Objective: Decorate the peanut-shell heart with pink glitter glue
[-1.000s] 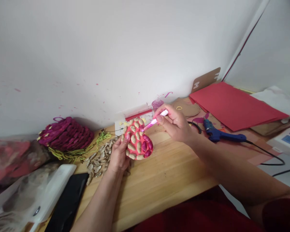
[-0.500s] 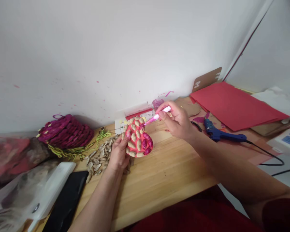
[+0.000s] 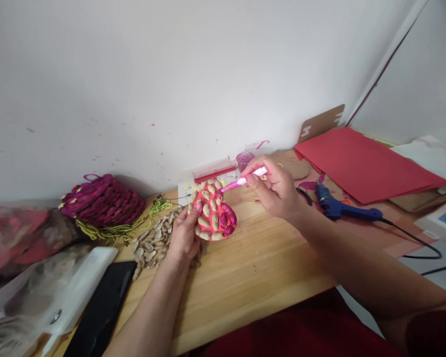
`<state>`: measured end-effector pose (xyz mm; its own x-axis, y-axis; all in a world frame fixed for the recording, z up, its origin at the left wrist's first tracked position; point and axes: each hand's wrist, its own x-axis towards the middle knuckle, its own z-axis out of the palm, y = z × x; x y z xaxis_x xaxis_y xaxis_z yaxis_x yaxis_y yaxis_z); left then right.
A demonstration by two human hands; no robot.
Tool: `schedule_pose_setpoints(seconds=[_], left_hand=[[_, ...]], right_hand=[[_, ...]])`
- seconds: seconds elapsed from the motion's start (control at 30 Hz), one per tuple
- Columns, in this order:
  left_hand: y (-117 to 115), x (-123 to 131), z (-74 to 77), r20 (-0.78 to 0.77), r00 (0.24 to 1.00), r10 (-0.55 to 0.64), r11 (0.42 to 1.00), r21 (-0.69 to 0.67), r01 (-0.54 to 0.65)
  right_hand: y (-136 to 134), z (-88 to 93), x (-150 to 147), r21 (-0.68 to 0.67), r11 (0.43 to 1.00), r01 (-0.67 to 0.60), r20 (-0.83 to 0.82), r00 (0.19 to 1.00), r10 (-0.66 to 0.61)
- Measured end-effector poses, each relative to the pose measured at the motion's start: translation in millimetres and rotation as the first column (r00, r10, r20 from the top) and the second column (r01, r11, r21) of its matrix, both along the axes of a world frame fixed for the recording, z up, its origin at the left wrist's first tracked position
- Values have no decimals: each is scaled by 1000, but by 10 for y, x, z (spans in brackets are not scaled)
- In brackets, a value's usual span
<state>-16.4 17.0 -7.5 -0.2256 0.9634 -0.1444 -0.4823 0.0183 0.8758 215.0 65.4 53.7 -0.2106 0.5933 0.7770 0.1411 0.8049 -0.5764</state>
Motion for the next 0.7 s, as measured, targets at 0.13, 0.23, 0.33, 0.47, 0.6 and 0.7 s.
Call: schedule_pose_setpoints(seconds=[0.13,0.23,0.33,0.47,0.6,0.7], left_hand=[[-1,19,-9,-14,1000,14,1000,17,-13],[-4,29,-11,-31,999,19,1000,24,-18],[-7,30,-7,-38,999,19,1000,21,-18],[-5,36,2,-58,998,38,999,32,-37],[-9,44,1,-92,994,60,997,51,-55],[-30,37,-10,-154,985,79,994,83,-67]], right_hand=[[1,3,-11,58,998,-5,86,996,0],[9,6,-1,103,994,25,115,993,-37],[12,12,12,92,994,65,92,993,-74],[23,12,17,102,994,29,133,990,-42],[40,1,17,183,982,46,154,985,-75],[28,-21,-13,177,984,38,150,987,-65]])
